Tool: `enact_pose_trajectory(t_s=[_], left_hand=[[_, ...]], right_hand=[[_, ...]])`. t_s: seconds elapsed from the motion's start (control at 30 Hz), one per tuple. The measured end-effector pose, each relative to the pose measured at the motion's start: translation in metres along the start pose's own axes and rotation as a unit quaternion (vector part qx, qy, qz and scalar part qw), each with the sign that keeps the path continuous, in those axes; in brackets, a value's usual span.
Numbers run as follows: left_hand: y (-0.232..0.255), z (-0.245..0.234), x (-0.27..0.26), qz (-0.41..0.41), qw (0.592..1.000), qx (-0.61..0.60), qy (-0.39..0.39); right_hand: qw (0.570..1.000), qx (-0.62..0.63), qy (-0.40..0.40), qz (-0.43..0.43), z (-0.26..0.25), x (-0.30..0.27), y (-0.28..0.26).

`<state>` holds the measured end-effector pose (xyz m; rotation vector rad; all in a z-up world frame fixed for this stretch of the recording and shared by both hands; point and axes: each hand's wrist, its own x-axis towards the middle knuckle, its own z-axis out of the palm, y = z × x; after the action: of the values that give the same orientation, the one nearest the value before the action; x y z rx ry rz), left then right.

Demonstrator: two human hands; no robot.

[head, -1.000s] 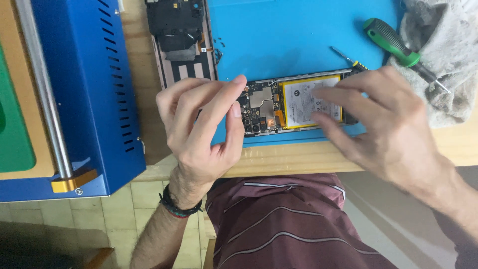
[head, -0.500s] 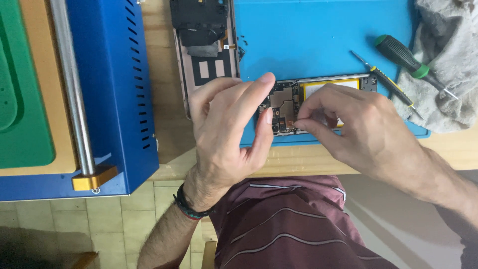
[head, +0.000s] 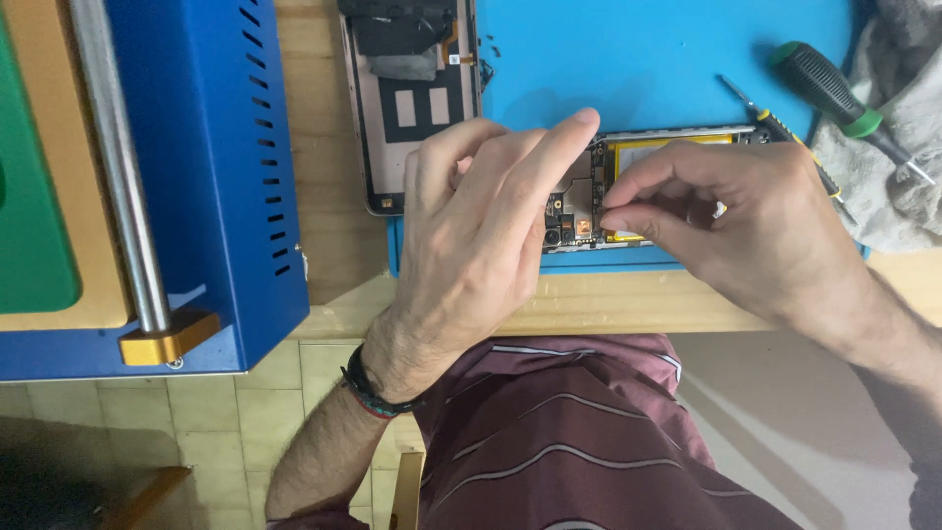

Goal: Applying adhesive and installing a replacement battery into a mobile phone chassis.

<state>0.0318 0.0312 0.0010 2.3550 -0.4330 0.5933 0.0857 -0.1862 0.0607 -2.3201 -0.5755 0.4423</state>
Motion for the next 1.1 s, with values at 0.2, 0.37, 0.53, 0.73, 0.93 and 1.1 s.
enact_pose_trajectory(t_s=[0.2, 0.37, 0.53, 0.73, 0.93, 1.1], left_hand=[[0.004, -0.008, 0.013, 0.055, 0.998, 0.019, 0.0], [0.007, -0.003, 0.015, 0.091, 0.995, 0.038, -0.004], [0.011, 0.004, 0.02, 0.1, 0.994, 0.047, -0.024], [0.012, 0.006, 0.023, 0.091, 0.992, 0.056, -0.072], [0.017, 0.004, 0.026, 0.095, 0.991, 0.056, -0.073], [0.016, 0.003, 0.027, 0.087, 0.994, 0.021, -0.054]], right_hand=[[1.0, -0.003, 0.021, -0.016, -0.012, -0.002, -0.003], [0.989, -0.027, 0.119, 0.084, -0.037, -0.039, 0.062], [0.952, -0.077, 0.174, 0.24, -0.053, -0.068, 0.088], [0.974, -0.122, 0.155, 0.107, -0.048, -0.082, 0.105], [0.931, -0.329, 0.145, -0.064, -0.043, -0.074, 0.101], [0.976, -0.046, 0.187, 0.103, -0.047, -0.081, 0.056]])
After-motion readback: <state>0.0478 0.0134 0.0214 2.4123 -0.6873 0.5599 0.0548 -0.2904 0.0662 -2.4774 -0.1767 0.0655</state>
